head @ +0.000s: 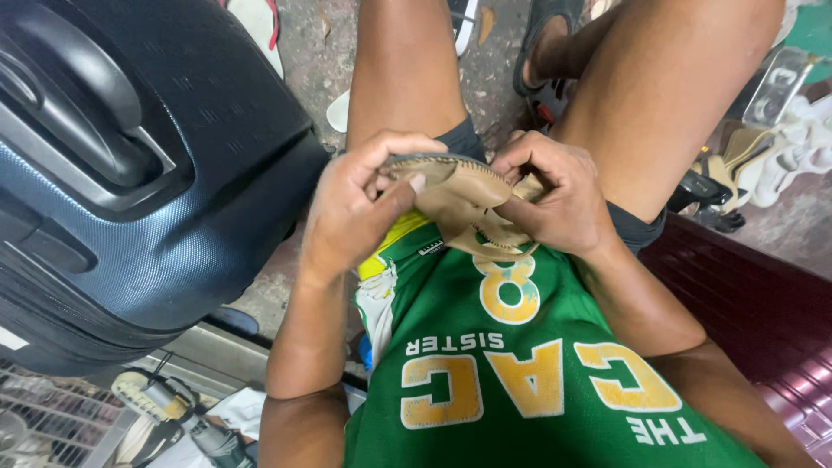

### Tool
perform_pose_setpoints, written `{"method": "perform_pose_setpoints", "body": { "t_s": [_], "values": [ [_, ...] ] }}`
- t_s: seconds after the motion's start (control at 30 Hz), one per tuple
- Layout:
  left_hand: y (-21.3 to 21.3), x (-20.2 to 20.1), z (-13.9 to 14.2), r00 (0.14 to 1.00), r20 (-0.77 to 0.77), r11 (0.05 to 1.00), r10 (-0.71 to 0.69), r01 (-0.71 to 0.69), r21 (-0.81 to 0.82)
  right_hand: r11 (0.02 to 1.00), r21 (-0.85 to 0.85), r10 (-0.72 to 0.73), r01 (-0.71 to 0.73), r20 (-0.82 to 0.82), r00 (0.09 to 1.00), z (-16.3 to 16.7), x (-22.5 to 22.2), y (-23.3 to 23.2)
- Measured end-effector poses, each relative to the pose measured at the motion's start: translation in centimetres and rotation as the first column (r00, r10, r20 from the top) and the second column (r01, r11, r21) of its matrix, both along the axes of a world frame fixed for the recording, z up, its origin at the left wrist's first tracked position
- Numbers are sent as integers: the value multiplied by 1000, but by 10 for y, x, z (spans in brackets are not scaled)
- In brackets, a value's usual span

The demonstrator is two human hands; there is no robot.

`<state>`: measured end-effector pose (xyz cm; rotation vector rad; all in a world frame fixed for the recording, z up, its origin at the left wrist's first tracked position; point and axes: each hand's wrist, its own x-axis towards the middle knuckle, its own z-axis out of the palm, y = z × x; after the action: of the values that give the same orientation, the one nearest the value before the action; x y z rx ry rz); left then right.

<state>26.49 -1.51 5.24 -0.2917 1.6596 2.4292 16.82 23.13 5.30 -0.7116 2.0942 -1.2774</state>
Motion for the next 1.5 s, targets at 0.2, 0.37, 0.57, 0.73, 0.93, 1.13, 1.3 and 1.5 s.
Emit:
{"method": "perform_pose_setpoints", "body": {
  "t_s": [0.2,0.37,0.57,0.73,0.93,1.13,1.3,1.5],
  "values": [
    [-8,-11,-22,999,8,992,-42,41,121,993,-12,113,-115,-134,984,26,-10,-17],
    [-12,-22,-15,992,17,988,-128,126,91,969,-195,176,-150,123,977,36,-26,-10],
    [-4,-36,0,977,-31,974,-213,210,-88,995,-55,77,-83,-95,992,19,-17,-5],
    [-1,-43,2,966,2,956,-258,255,-142,991,-135,9,-1,53,999,13,-17,-4],
    [0,-48,-1,954,19,951,-300,300,-72,975,-221,-3,35,145,989,7,-17,2],
    [2,-57,-13,950,73,952,-305,303,33,971,-184,-111,152,215,970,-9,-17,5],
    [-3,-65,-34,955,57,942,-290,275,190,961,-179,-101,212,483,870,-21,-22,10],
    [-14,-74,-61,953,60,905,-298,262,336,938,-272,55,216,731,680,-27,-24,21]
  ]
}}
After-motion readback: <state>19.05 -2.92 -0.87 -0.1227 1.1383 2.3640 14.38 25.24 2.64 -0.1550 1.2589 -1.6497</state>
